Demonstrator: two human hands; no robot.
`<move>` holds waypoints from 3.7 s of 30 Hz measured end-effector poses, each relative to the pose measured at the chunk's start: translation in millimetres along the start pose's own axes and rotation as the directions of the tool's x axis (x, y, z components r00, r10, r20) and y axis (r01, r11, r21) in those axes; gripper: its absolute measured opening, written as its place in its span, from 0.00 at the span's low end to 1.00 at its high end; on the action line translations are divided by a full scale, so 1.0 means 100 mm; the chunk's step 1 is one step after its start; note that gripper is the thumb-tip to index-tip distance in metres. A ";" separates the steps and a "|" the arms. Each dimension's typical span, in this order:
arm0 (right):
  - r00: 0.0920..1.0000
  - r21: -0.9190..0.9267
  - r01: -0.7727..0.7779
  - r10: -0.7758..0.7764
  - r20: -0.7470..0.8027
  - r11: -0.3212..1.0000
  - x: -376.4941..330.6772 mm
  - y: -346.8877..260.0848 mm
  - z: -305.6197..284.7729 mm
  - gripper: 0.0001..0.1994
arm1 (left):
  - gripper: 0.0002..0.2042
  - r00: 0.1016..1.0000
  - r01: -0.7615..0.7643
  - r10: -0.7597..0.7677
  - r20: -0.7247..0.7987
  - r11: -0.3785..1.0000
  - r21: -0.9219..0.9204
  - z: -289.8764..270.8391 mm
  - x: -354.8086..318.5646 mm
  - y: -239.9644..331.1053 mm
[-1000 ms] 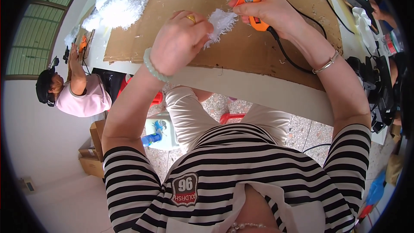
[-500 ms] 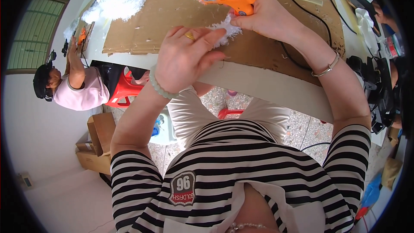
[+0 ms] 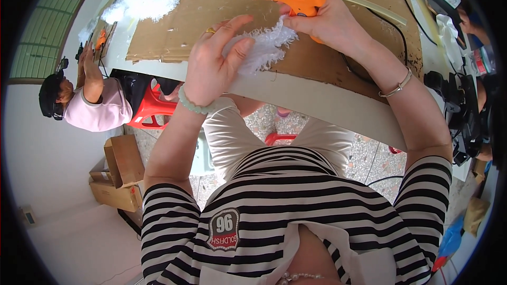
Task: Applying hot glue to a board and attaching white fiber stuffing to create a cloud-like texture.
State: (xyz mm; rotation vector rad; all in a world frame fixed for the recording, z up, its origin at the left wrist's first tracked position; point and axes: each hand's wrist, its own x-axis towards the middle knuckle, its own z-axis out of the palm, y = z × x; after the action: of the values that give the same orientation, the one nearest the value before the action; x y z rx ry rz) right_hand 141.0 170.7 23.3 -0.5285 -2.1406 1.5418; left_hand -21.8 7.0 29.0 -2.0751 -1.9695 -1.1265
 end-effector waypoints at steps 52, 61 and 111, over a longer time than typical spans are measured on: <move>0.987 0.371 -0.098 0.137 -0.081 0.924 0.12 -0.05 -0.30 0.18 | 0.08 0.896 0.386 -0.293 0.334 0.886 -0.257 0.06 0.80 -0.44; 0.984 0.354 -0.104 0.148 -0.099 0.930 0.13 -0.04 -0.32 0.19 | 0.11 0.960 0.260 -0.265 -0.086 0.964 -0.063 0.17 1.02 -0.67; 0.990 0.416 -0.048 0.099 -0.103 0.908 0.15 -0.02 -0.44 0.18 | 0.06 0.998 0.033 -0.031 0.050 0.998 -0.054 -0.04 0.40 -0.11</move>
State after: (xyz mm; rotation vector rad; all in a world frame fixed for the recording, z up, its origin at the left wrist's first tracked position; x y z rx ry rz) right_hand 153.1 212.3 38.8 -0.5416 -1.6516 1.8856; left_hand -36.5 40.7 48.9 -2.1248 -2.0231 -1.1591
